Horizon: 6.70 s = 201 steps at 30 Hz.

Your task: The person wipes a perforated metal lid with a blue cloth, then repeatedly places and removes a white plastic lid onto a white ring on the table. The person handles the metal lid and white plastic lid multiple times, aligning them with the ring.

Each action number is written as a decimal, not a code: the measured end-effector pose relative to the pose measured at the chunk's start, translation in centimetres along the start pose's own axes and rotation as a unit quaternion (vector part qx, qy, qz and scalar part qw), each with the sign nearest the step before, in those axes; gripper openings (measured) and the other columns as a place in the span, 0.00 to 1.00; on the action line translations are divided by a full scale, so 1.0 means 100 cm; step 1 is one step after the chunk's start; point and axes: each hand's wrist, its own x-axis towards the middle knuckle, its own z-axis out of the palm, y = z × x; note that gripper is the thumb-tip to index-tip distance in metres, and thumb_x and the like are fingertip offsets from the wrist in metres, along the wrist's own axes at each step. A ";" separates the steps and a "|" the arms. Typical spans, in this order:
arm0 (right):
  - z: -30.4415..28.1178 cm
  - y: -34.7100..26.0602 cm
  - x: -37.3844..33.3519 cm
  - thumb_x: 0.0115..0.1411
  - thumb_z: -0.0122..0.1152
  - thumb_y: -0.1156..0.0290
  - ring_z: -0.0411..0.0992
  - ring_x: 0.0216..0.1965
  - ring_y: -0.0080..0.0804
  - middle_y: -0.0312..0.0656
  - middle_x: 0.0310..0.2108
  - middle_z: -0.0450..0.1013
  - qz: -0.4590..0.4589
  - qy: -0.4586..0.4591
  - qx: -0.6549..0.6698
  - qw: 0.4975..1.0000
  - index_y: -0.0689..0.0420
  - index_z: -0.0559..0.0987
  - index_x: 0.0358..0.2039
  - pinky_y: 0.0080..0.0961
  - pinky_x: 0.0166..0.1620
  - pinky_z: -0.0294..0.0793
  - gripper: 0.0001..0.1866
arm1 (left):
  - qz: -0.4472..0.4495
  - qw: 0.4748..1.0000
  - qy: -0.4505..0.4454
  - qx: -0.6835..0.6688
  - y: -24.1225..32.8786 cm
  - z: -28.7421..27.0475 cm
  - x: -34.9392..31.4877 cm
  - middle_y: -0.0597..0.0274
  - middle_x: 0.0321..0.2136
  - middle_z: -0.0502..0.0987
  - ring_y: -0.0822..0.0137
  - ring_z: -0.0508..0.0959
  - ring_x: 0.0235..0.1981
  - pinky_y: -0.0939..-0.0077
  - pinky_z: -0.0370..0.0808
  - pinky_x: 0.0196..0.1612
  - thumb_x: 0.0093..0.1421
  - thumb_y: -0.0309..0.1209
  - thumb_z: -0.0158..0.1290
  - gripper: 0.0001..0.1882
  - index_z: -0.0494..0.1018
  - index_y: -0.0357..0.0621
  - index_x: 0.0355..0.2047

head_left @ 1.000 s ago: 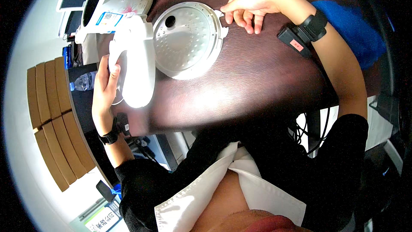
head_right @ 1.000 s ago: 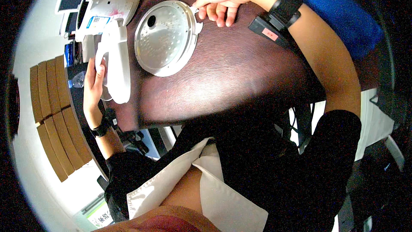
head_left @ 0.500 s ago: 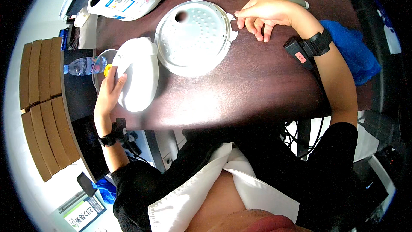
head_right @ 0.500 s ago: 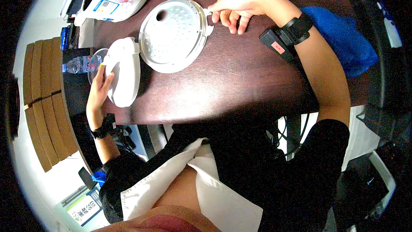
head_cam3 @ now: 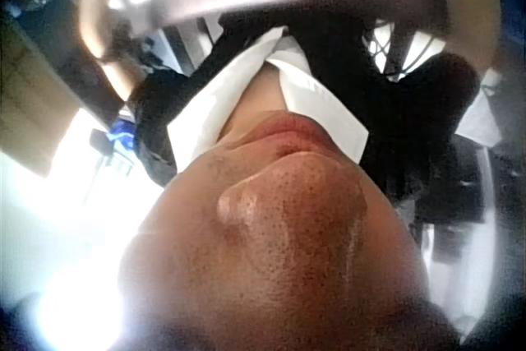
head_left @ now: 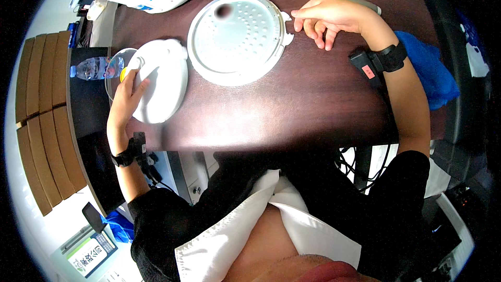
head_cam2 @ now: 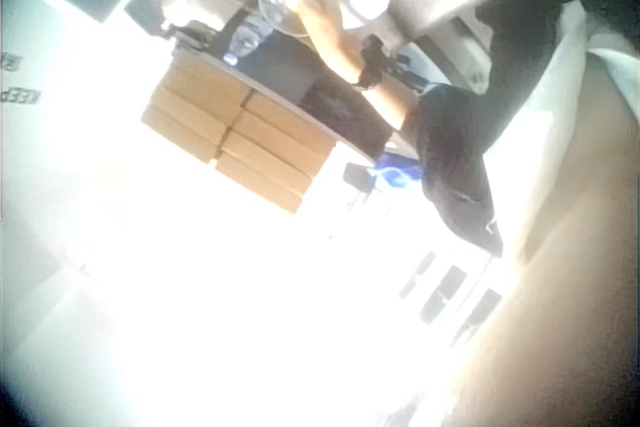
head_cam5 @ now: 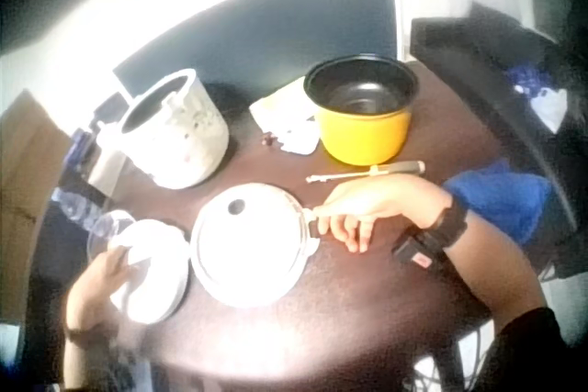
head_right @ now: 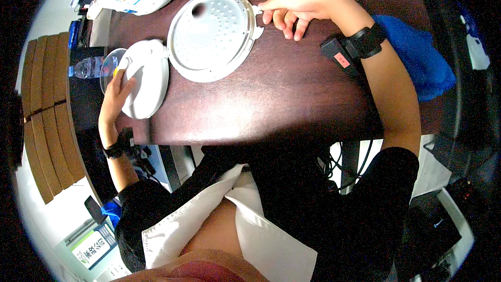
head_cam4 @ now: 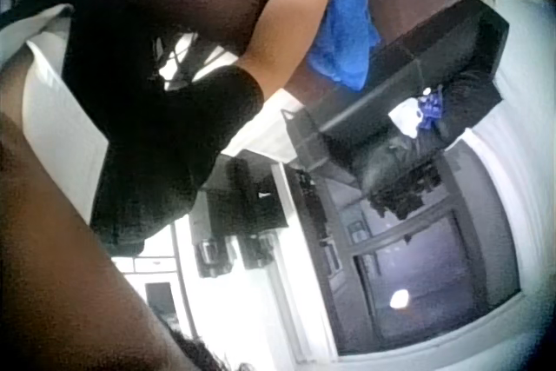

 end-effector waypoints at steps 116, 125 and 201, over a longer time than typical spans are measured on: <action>0.048 0.006 -0.022 0.58 0.64 0.66 0.55 0.15 0.22 0.34 0.13 0.56 -0.165 0.132 -0.366 0.906 0.54 0.77 0.40 0.25 0.21 0.53 0.11 | 0.420 0.905 -0.051 -0.048 0.157 0.078 0.056 0.52 0.32 0.74 0.49 0.75 0.38 0.58 0.72 0.43 0.52 0.25 0.57 0.10 0.76 0.37 0.36; 0.021 -0.001 -0.032 0.67 0.53 0.64 0.66 0.21 0.15 0.29 0.22 0.67 -0.175 0.201 -0.285 0.921 0.53 0.76 0.46 0.14 0.25 0.65 0.11 | 0.423 0.902 -0.048 -0.071 0.157 0.077 0.055 0.51 0.34 0.75 0.49 0.75 0.38 0.59 0.74 0.41 0.50 0.22 0.57 0.12 0.77 0.36 0.37; -0.028 0.012 -0.018 0.65 0.53 0.51 0.74 0.26 0.28 0.40 0.36 0.66 -0.044 0.042 -0.044 0.997 0.60 0.61 0.61 0.22 0.26 0.77 0.32 | 0.384 0.905 -0.141 0.122 0.202 0.075 0.093 0.49 0.63 0.58 0.48 0.58 0.64 0.41 0.63 0.59 0.37 0.39 0.70 0.55 0.55 0.45 0.66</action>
